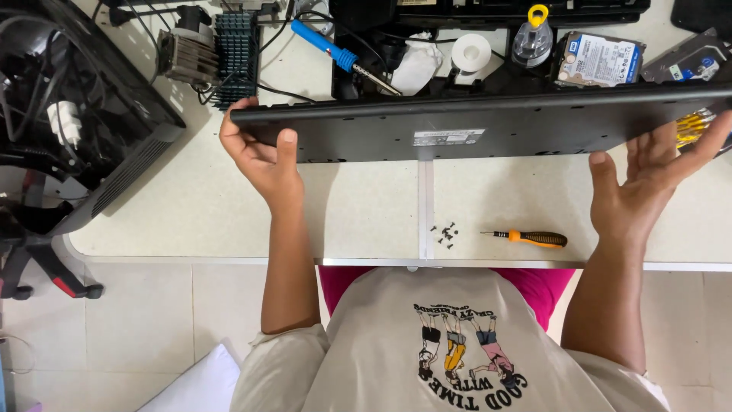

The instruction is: Unscrewing several screws from the back of a black keyboard and then attempting to pry the case apart for repair.

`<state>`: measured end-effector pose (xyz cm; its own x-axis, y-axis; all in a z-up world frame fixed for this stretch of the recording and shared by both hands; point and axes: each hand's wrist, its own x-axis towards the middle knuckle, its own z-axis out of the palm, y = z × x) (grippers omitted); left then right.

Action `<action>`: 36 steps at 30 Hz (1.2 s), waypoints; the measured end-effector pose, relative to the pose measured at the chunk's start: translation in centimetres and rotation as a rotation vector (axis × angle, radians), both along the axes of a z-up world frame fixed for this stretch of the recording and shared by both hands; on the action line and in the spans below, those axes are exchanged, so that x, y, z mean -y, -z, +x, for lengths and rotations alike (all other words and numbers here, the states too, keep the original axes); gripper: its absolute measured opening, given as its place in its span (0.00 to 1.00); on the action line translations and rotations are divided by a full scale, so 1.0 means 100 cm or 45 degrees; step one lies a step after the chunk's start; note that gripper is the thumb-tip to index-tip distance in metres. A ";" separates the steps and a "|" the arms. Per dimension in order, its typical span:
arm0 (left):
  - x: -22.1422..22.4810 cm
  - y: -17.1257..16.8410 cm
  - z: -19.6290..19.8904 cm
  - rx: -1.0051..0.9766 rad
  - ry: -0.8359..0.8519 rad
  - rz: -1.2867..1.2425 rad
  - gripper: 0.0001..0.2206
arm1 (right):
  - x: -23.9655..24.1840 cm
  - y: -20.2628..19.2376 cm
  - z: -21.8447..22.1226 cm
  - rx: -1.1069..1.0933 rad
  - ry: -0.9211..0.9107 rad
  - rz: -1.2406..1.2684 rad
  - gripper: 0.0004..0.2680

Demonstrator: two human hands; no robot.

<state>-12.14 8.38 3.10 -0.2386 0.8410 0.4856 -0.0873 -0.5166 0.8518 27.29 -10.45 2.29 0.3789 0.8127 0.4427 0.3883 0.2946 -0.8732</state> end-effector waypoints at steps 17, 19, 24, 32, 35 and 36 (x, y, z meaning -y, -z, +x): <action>0.012 -0.015 0.012 -0.363 -0.339 0.124 0.24 | -0.068 -0.070 -0.050 1.279 0.107 0.286 0.07; 0.016 -0.020 0.021 -0.613 -0.472 0.248 0.20 | -0.072 -0.080 -0.057 1.301 0.062 0.246 0.09; 0.022 -0.044 0.072 -1.331 -0.448 0.842 0.09 | -0.077 -0.086 -0.061 1.196 -0.014 0.176 0.08; 0.038 -0.070 0.103 -1.353 -0.280 0.836 0.07 | -0.097 -0.122 -0.064 1.229 -0.315 0.146 0.02; 0.038 -0.070 0.106 -1.333 -0.320 0.827 0.04 | -0.118 -0.128 -0.058 1.490 -0.413 0.136 0.01; 0.037 -0.070 0.108 -1.320 -0.342 0.837 0.06 | -0.127 -0.128 -0.054 1.712 -0.386 0.107 0.01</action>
<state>-1.38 4.71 10.15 0.3797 0.3531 0.8551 0.6413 -0.7666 0.0318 21.87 2.22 15.04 -0.5601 0.7386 0.3752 0.8222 0.5509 0.1430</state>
